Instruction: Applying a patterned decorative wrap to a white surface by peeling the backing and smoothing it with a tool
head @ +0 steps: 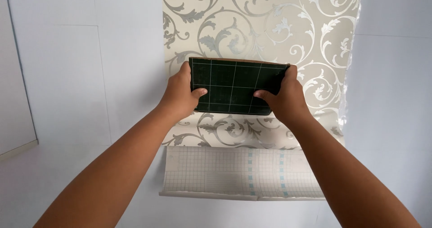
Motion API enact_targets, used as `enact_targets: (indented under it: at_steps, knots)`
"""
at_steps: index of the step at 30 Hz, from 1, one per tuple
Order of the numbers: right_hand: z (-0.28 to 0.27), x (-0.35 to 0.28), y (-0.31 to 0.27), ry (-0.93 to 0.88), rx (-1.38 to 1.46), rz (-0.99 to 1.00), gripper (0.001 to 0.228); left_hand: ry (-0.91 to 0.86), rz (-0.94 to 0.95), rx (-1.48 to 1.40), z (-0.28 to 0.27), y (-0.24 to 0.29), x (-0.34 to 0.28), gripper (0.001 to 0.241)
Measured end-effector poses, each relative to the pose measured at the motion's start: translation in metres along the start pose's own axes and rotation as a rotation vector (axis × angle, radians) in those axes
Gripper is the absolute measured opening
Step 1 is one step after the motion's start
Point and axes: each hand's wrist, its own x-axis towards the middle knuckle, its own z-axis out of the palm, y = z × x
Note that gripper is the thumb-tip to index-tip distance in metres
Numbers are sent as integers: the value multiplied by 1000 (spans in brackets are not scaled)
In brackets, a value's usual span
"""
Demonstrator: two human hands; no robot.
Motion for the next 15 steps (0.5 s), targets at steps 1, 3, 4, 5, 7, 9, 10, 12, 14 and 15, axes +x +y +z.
enact_targets:
  at_steps: [1, 3, 4, 5, 7, 9, 10, 12, 14, 15]
  knots:
    - [-3, 0, -2, -1, 1, 4, 75, -4, -1, 1, -2, 3, -1, 77]
    - [-11, 2, -7, -14, -37, -15, 79, -31, 24, -2, -6, 11, 1, 81]
    - [-18, 11, -8, -11, -37, -15, 79, -31, 26, -2, -9, 18, 4, 81]
    - [-24, 19, -9, 34, -45, -64, 78, 15, 43, -9, -11, 25, 7, 79]
    - [-33, 28, -6, 78, -55, -106, 78, 54, 58, -17, -8, 36, 9, 77]
    - [-37, 28, 1, 76, -102, -110, 80, 33, 28, -45, 4, 43, 6, 82]
    - [-34, 22, 11, 78, -104, -109, 80, 32, 30, -47, 10, 42, 0, 82]
    - [-29, 12, 29, 19, -82, 9, 80, -37, 9, -24, 23, 41, -10, 80]
    - [-30, 13, 38, 26, -82, 9, 80, -52, 18, -14, 26, 43, -2, 82]
    - [-30, 12, 43, 27, -78, 9, 81, -66, 23, 0, 27, 42, 0, 83]
